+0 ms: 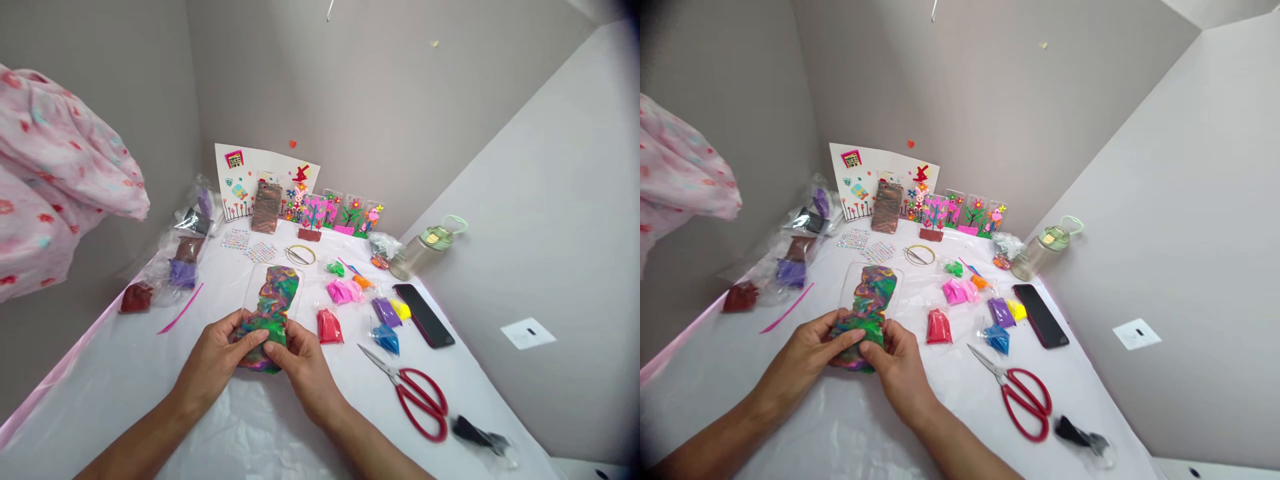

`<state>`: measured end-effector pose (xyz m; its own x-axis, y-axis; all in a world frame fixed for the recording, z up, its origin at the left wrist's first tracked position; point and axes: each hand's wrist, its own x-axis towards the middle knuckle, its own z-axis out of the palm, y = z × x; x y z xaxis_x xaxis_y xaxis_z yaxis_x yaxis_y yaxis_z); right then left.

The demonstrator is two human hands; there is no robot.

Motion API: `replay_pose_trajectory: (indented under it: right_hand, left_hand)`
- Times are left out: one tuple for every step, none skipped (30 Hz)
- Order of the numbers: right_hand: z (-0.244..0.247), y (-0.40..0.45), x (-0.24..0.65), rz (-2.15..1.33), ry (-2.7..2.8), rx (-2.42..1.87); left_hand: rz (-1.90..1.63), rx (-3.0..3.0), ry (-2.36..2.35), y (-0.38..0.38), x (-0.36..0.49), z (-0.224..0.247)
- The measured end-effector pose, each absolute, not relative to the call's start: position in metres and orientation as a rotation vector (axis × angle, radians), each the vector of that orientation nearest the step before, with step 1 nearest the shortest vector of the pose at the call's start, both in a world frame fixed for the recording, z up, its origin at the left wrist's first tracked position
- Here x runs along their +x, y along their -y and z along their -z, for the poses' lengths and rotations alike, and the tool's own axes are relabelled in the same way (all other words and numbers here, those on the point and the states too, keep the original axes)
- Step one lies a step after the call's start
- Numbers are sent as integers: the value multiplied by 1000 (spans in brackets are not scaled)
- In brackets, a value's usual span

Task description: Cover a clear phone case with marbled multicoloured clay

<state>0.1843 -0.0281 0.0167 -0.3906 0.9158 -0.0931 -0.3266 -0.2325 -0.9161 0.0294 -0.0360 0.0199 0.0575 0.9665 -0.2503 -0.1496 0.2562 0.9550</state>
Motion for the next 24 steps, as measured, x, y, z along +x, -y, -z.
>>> replay_pose_trajectory:
  right_hand:
    - [-17,28,184,-1768,1091,-832]
    - [-18,29,184,-1773,1089,-830]
    - [-18,29,183,-1777,1084,-830]
    - [-18,30,183,-1778,1082,-830]
    - [-19,30,183,-1777,1084,-833]
    - [-19,30,183,-1770,1091,-841]
    - [-18,31,182,-1760,1101,-849]
    - [-18,31,182,-1753,1112,-855]
    - [-17,32,181,-1750,1118,-854]
    - [-17,32,180,-1752,1116,-846]
    - [-16,32,180,-1758,1110,-835]
    - [-16,33,179,-1766,1103,-825]
    - [-16,33,178,-1774,1098,-819]
    - [-17,33,178,-1781,1093,-817]
    - [-17,34,178,-1787,1088,-818]
    - [-17,34,178,-1793,1081,-819]
    - [-18,34,178,-1794,1071,-822]
    - [-18,34,178,-1788,1058,-827]
    - [-18,34,179,-1780,1048,-836]
    - [-18,33,179,-1769,1039,-849]
    - [-18,33,180,-1758,1033,-861]
    - [-18,32,180,-1751,1030,-871]
    - [-18,32,180,-1752,1029,-875]
    - [-18,31,180,-1756,1031,-874]
  left_hand:
    - [-1062,916,-1171,36,29,-20]
    - [-1056,898,-1162,36,29,-21]
    - [-1049,876,-1155,36,29,-21]
    - [-1043,856,-1154,36,29,-20]
    - [-1041,844,-1160,36,30,-20]
    - [-1041,839,-1173,36,30,-19]
    - [-1046,842,-1188,35,31,-18]
    - [-1052,847,-1202,35,31,-17]
    - [-1055,853,-1215,35,31,-17]
    - [-1055,854,-1224,35,31,-16]
    - [-1052,848,-1232,36,31,-16]
    - [-1048,838,-1236,36,30,-17]
    - [-1048,825,-1234,36,30,-17]
    - [-1050,809,-1222,37,30,-18]
    - [-1049,791,-1204,37,29,-20]
    - [-1044,777,-1188,37,29,-21]
    - [-1040,769,-1176,37,29,-22]
    - [-1036,772,-1173,37,29,-23]
    - [-1038,782,-1178,37,29,-24]
    - [-1053,795,-1187,37,29,-24]
    - [-1079,808,-1192,36,29,-24]
    - [-1113,819,-1190,36,29,-23]
    - [-1145,827,-1183,36,28,-23]
    - [-1171,834,-1175,35,28,-22]
